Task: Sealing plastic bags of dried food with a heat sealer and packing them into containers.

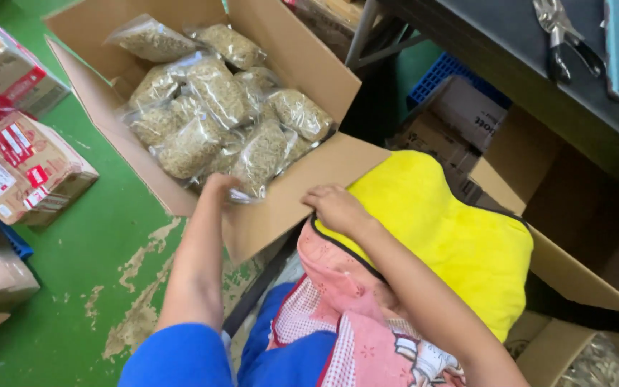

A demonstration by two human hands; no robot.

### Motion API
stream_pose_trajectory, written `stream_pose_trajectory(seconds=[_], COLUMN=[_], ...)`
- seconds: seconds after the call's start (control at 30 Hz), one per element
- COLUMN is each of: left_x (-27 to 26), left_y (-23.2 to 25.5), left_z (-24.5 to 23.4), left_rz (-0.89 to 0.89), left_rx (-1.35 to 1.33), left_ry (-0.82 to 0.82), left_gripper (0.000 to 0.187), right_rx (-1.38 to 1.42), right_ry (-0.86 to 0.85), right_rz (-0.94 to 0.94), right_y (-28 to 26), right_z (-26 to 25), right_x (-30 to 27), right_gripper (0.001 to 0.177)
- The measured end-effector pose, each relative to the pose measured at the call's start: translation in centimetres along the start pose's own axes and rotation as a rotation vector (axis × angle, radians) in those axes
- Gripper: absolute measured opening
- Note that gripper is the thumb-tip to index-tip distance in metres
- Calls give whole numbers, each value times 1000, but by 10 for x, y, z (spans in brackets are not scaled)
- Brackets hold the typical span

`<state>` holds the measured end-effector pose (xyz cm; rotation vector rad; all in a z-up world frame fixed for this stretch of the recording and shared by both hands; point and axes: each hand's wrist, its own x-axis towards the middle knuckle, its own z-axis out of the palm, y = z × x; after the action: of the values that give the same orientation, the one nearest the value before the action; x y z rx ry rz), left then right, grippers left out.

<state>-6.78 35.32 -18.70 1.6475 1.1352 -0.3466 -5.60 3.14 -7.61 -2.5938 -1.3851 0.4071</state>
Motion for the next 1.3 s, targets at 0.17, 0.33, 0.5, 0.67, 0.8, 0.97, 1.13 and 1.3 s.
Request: stream_pose_trajectory(seconds=[0.17,0.33,0.5,0.67,0.8,0.97,1.13,1.3], left_x=[115,49,49,-84,-173,-299,-339,-353], left_y=[-59,-14,13,112,182,224,249,256], left_z=[65,93,112,93,93,76,95,124], left_rz=[-127,-126,300,652,997,1294,1049,861], left_rx=[-393,-950,-641,-416,-48,205,344,433], left_ry=[66,262,770,504,157,-356,-873,-920], left_gripper=[81,71,32,25,14,13,17,9], right_rx=[79,198,467,581,642,302,51,-330], right_ry=[32,92,160,374,724,956,1108,1178], right_rz=[92,91,228,238,132,175,271,192], right_y=[4,5,6,11,8,-3,7,22], right_z=[-8,-24,-58,-101,-148,-186,-182,-177], right_x=[-25,-17,-25,-47,-81,-131,-173,-190], right_gripper=[37,41,46,51,66,70,66,39])
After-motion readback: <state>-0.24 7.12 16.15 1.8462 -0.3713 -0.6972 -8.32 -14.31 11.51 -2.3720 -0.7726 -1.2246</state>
